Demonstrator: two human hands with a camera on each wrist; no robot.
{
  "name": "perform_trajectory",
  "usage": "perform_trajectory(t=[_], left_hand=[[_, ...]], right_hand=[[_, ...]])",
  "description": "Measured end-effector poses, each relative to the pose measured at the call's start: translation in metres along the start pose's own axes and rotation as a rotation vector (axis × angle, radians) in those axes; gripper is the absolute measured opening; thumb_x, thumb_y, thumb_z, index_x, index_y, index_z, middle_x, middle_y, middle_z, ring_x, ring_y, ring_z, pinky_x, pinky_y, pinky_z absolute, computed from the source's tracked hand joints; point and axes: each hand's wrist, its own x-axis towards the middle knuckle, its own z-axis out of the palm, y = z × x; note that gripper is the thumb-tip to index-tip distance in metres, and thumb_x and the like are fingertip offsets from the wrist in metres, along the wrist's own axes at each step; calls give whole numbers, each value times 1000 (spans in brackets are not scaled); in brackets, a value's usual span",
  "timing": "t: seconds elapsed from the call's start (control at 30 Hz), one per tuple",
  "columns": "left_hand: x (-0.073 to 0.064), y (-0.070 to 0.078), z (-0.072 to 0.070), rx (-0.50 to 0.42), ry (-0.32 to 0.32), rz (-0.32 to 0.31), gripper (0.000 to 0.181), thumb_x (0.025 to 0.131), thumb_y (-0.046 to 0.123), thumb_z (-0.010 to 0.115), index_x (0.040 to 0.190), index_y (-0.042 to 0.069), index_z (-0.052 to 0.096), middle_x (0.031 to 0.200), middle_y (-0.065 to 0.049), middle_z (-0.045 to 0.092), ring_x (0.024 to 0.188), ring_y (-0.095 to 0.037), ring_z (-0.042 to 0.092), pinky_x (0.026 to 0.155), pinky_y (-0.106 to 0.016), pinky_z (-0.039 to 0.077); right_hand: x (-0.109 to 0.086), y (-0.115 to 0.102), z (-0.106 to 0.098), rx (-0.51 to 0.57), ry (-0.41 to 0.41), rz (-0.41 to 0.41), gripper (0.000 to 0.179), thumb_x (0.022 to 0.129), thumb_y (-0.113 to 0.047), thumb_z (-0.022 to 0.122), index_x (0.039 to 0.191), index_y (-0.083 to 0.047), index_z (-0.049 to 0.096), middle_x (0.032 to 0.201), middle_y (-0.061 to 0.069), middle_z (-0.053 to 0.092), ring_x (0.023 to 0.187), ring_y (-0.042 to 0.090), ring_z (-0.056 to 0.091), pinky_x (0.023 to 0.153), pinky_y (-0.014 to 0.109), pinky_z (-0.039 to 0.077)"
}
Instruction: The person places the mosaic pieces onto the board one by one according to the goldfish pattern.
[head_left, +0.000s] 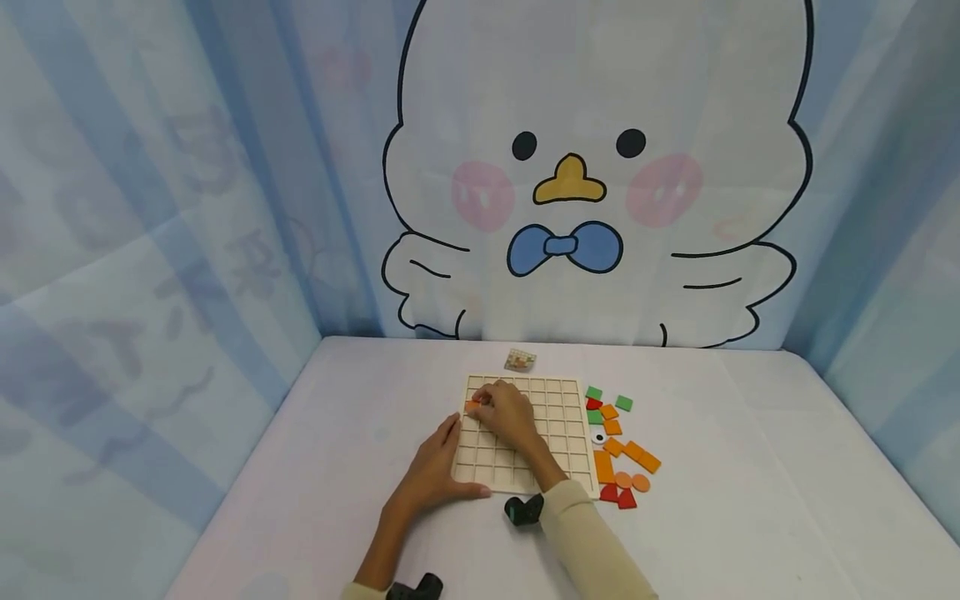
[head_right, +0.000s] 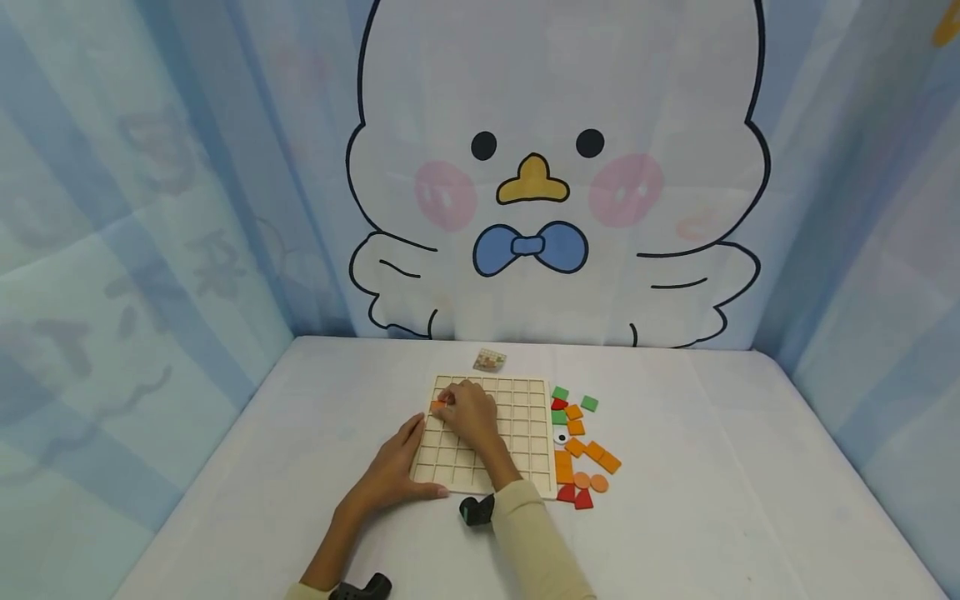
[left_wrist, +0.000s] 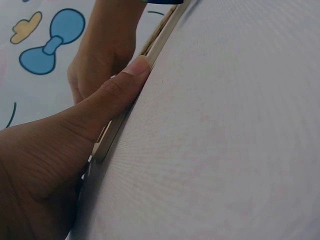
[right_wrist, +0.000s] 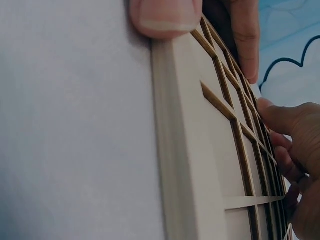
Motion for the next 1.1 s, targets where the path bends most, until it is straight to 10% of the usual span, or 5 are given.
perform_trajectory(t=[1.1], left_hand=[[-2,2,-2,-5,5,-2,126,67,68,77,154,-2,19,161,-19,18,144,-39,30,114,-51,34]], right_hand=[[0,5,-1,146,-71,72,19,84,-23,76,101,-16,72,93,0,65,82,13,57,74,32,46]])
